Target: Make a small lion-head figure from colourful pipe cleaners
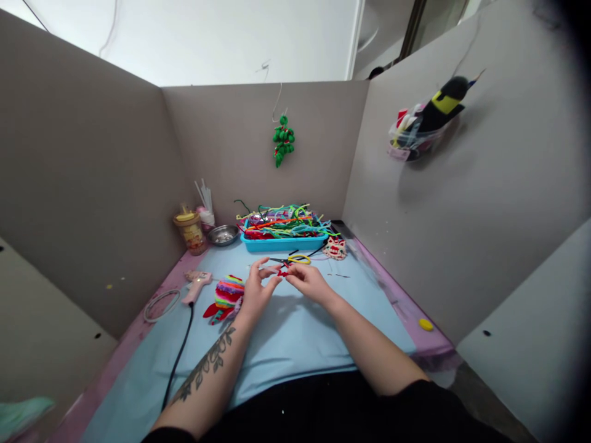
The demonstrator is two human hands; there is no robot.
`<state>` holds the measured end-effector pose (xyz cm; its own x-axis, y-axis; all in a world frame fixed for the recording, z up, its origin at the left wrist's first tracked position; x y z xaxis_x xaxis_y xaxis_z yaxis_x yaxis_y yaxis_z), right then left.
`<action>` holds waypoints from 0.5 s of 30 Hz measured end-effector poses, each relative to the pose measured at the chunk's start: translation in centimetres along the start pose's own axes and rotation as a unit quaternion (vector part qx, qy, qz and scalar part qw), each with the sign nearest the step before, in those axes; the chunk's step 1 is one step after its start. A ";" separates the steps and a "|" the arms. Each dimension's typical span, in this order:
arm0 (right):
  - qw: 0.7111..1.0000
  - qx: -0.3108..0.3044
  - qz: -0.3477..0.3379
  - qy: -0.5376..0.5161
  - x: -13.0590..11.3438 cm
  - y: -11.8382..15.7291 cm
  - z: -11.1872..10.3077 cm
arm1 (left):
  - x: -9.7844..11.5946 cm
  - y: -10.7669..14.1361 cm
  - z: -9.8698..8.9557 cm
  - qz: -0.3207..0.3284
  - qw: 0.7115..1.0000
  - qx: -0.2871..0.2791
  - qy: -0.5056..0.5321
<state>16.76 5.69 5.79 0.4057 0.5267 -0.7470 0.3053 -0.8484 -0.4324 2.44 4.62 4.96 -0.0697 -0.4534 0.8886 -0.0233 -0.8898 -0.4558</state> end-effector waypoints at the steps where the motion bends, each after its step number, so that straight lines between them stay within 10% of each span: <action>1: 1.000 0.002 -0.010 0.009 -0.2 0.0 -0.1 | 0.1 0.0 -0.1 0.006 1.000 0.002 0.006; 15: 0.997 -0.070 -0.025 0.021 -0.9 0.2 0.9 | 1.2 0.0 -0.2 0.024 0.999 -0.015 0.021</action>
<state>15.69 4.98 5.90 0.4224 0.5728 -0.7024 0.4427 -0.8067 -0.3916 2.12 4.09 6.03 -0.1139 -0.4930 0.8625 -0.0487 -0.8644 -0.5005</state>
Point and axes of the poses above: each hand's wrist, its own y-axis away from the middle knuckle, its own z-axis out of the palm, x = y × z, the point moved 10 cm from there along -y, towards the middle knuckle, and after that the axes turned 9 degrees about y, right-handed, at the moved point
